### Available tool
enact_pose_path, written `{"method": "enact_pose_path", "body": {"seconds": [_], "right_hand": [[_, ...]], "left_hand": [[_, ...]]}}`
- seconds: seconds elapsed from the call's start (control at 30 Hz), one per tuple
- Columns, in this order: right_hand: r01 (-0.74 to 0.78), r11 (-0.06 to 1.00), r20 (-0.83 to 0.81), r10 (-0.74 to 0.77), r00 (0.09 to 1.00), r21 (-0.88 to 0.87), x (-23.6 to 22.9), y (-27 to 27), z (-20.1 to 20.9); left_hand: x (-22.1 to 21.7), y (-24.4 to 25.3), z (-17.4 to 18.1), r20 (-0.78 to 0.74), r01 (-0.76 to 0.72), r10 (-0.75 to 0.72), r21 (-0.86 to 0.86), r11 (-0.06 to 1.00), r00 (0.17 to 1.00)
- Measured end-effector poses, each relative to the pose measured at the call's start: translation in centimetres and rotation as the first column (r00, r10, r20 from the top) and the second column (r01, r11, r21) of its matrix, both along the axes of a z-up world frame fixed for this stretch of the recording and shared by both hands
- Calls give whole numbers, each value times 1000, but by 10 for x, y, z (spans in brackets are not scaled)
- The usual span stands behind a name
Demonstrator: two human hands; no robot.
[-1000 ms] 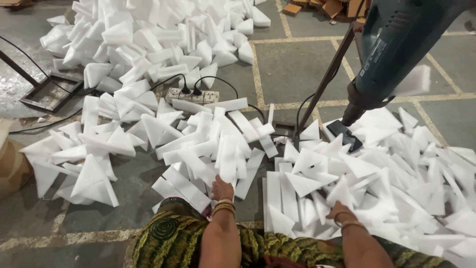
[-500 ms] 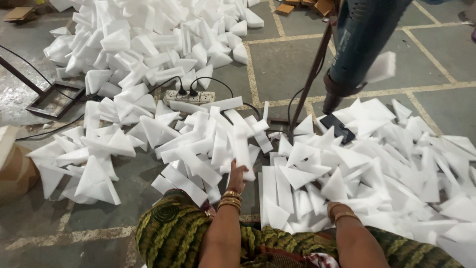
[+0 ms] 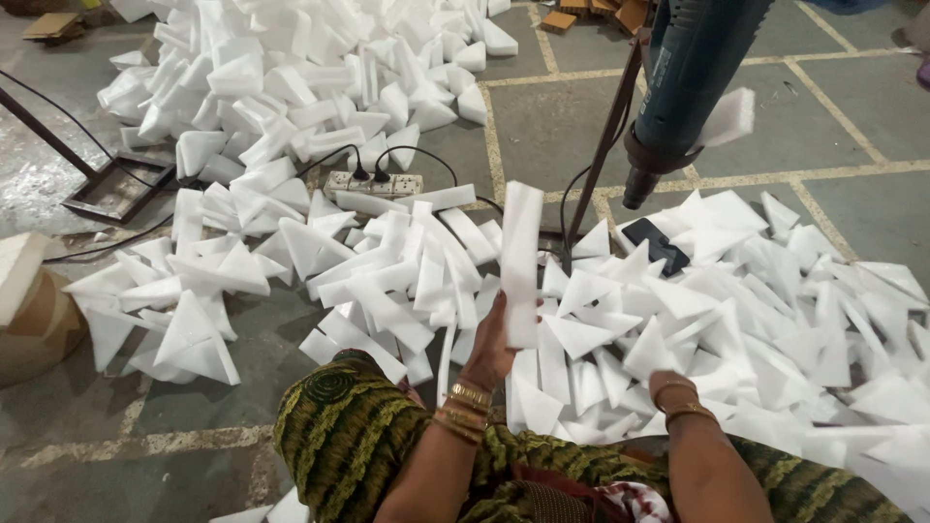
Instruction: The person sits on the floor surrounded by piles of white foam pieces. They pick up individual foam pieces, fold them in half, and place them into a separate pile. The person repeats this folding process continuously throughout the clip.
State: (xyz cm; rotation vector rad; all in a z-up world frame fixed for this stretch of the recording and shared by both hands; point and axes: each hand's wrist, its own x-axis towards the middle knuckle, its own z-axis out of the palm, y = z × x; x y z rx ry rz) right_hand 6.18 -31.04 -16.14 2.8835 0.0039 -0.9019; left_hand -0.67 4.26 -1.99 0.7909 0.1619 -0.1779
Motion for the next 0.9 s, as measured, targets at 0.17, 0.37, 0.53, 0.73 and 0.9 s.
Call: {"method": "enact_pose_path", "body": {"seconds": [0.17, 0.37, 0.53, 0.73, 0.9], "right_hand": [[-64, 975, 151, 32, 988, 211, 33, 38, 37], [152, 576, 119, -405, 907, 803, 26, 80, 151], [90, -149, -156, -518, 841, 985, -10, 111, 188], [-9, -412, -225, -515, 827, 911, -18, 133, 154], [-182, -347, 14, -435, 900, 920, -30, 150, 153]], "left_hand": [[-23, 0, -4, -18, -2, -2, -220, 976, 1000], [-16, 10, -20, 48, -177, 186, -150, 973, 981], [-12, 5, -26, 7, -225, 227, -131, 966, 974], [-6, -2, -35, 25, -257, 261, -108, 960, 965], [5, 0, -50, 9, -296, 299, -114, 948, 954]]}}
